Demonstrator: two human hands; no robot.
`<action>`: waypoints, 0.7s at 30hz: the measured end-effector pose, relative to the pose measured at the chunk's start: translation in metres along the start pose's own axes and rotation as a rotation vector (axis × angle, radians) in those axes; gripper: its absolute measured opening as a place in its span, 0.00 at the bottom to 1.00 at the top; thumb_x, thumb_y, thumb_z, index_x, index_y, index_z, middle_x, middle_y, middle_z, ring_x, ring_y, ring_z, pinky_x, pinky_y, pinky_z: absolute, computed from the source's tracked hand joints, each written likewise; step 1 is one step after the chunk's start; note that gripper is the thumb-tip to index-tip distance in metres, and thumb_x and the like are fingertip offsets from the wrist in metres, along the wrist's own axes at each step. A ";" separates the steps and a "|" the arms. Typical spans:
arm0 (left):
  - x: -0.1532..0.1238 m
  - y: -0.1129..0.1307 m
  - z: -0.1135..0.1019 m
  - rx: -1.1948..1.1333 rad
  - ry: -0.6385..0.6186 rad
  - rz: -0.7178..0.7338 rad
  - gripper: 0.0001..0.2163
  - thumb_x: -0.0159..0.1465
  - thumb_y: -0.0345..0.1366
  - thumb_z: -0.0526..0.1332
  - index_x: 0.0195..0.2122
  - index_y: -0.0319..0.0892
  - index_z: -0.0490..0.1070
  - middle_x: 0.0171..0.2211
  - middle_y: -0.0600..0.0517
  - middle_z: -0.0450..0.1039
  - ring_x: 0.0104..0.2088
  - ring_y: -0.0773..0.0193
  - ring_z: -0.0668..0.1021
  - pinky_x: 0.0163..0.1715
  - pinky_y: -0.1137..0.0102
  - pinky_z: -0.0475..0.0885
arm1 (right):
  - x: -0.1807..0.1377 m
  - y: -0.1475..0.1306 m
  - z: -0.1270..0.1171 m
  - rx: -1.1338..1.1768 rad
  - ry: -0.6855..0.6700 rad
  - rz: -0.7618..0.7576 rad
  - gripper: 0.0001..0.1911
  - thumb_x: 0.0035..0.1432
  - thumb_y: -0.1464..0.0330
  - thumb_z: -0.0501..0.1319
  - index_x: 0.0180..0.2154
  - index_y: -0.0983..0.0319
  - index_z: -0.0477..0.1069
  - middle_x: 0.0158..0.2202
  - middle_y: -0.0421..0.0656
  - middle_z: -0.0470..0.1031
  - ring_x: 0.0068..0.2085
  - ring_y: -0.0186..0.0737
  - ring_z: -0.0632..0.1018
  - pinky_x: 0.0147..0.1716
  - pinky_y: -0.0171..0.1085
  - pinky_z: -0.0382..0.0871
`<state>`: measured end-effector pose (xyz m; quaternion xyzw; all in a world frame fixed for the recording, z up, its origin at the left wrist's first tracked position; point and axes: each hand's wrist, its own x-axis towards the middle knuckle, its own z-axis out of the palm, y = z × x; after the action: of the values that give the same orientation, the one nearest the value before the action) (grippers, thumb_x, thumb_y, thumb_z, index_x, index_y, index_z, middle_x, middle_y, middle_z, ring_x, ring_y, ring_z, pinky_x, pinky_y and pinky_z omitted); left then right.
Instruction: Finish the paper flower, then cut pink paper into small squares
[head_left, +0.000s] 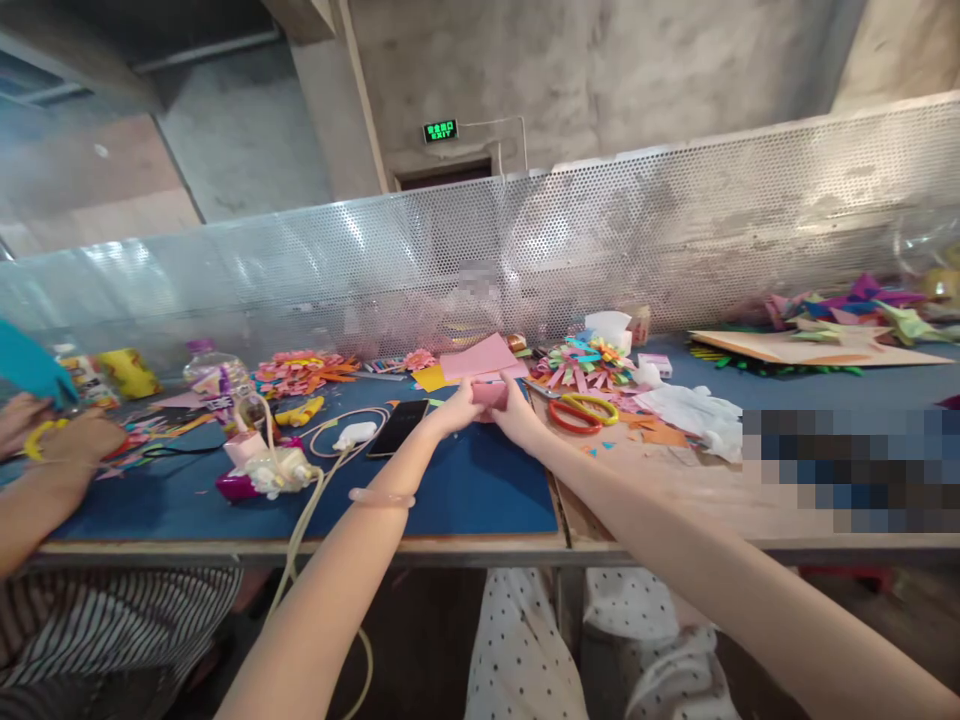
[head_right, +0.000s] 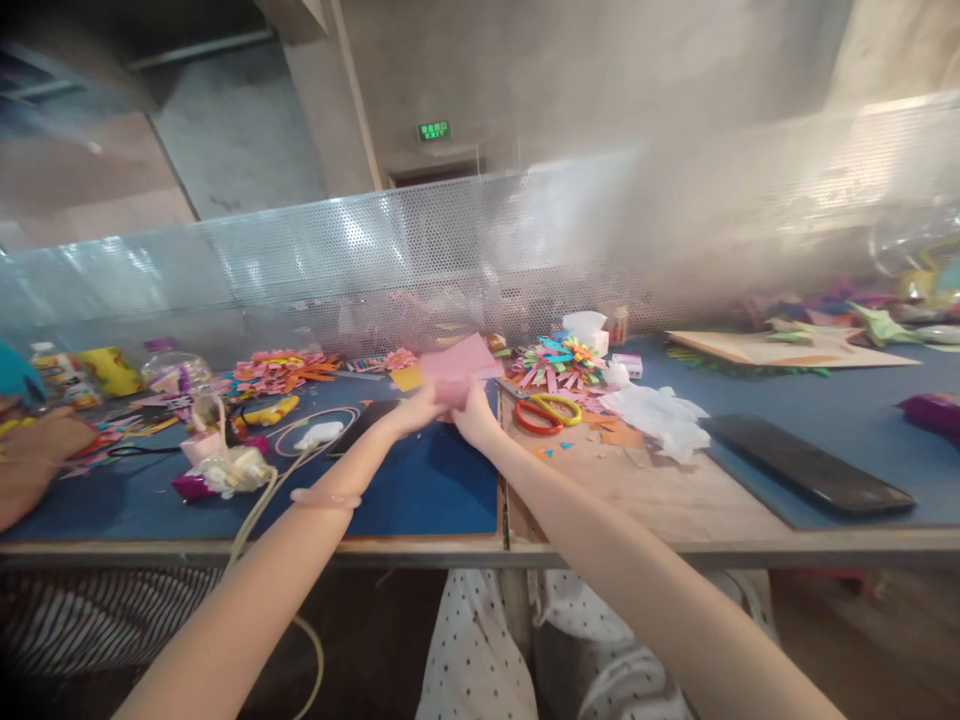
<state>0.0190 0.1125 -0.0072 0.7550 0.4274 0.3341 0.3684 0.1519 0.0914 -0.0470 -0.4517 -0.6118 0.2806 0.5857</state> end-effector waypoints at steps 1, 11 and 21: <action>0.001 0.001 0.000 0.015 0.009 0.015 0.23 0.51 0.30 0.62 0.49 0.36 0.63 0.42 0.44 0.73 0.42 0.59 0.73 0.41 0.66 0.68 | 0.002 0.003 0.000 -0.047 0.038 0.008 0.33 0.42 0.78 0.57 0.54 0.67 0.56 0.45 0.49 0.68 0.43 0.40 0.71 0.44 0.40 0.66; 0.001 0.010 0.001 -0.516 -0.203 -0.123 0.17 0.58 0.38 0.59 0.46 0.35 0.67 0.42 0.42 0.74 0.40 0.59 0.76 0.40 0.64 0.71 | 0.017 0.005 -0.017 0.287 0.035 0.232 0.14 0.47 0.73 0.62 0.37 0.65 0.64 0.27 0.40 0.70 0.25 0.33 0.72 0.28 0.35 0.69; 0.003 0.008 0.002 -0.613 -0.224 -0.168 0.15 0.60 0.32 0.56 0.48 0.35 0.66 0.44 0.40 0.73 0.41 0.55 0.77 0.44 0.57 0.70 | 0.023 0.015 -0.028 0.104 0.143 0.209 0.10 0.46 0.66 0.60 0.20 0.63 0.61 0.17 0.37 0.64 0.22 0.31 0.68 0.21 0.30 0.64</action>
<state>0.0253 0.1119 -0.0004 0.6030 0.3247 0.3305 0.6494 0.1846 0.1130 -0.0454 -0.5008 -0.5025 0.3385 0.6181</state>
